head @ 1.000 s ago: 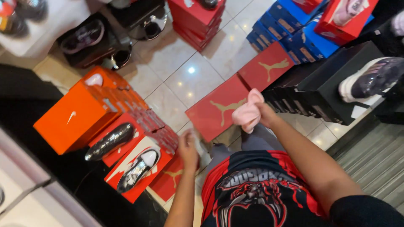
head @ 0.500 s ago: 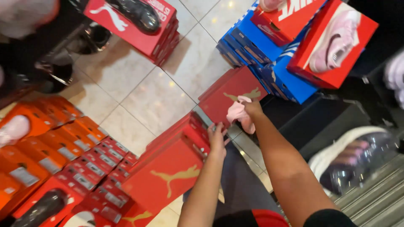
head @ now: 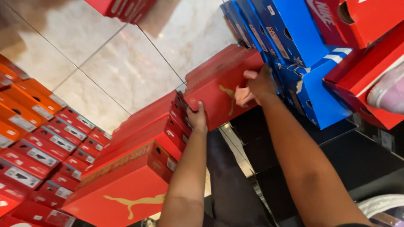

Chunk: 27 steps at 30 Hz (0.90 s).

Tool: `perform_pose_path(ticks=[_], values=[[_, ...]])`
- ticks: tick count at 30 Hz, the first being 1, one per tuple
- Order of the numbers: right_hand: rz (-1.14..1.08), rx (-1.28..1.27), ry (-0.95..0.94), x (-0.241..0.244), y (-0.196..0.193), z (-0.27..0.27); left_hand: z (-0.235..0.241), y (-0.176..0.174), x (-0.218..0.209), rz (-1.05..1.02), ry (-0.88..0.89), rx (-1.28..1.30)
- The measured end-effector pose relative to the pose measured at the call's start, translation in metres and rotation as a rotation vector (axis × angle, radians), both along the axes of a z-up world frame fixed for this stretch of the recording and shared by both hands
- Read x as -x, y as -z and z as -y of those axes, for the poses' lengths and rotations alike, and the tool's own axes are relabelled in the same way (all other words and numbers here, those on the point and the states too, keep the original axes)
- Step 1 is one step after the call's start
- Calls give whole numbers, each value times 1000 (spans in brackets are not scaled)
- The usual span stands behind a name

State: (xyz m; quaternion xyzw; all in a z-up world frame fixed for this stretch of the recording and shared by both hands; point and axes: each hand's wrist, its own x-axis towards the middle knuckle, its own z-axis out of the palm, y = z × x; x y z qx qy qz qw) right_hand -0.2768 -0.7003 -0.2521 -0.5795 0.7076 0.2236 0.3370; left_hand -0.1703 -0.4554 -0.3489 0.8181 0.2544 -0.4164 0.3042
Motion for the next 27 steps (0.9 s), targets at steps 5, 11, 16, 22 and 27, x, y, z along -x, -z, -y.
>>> perform_pose_path(ticks=[5, 11, 16, 22, 27], values=[[-61, -119, -100, -8, 1, -12, -18, 8, 3, 73, -159, 36], [478, -193, 38, 80, 129, -4, 11, -77, -30, -132, -331, 107], [698, -269, 120, 91, 100, 4, 9, -58, -27, 34, -395, 144], [513, -294, 272, 17, -90, 10, 27, -121, -57, 208, -289, 160], [716, -212, 315, 5, -169, 28, 51, -253, -96, 304, -75, 139]])
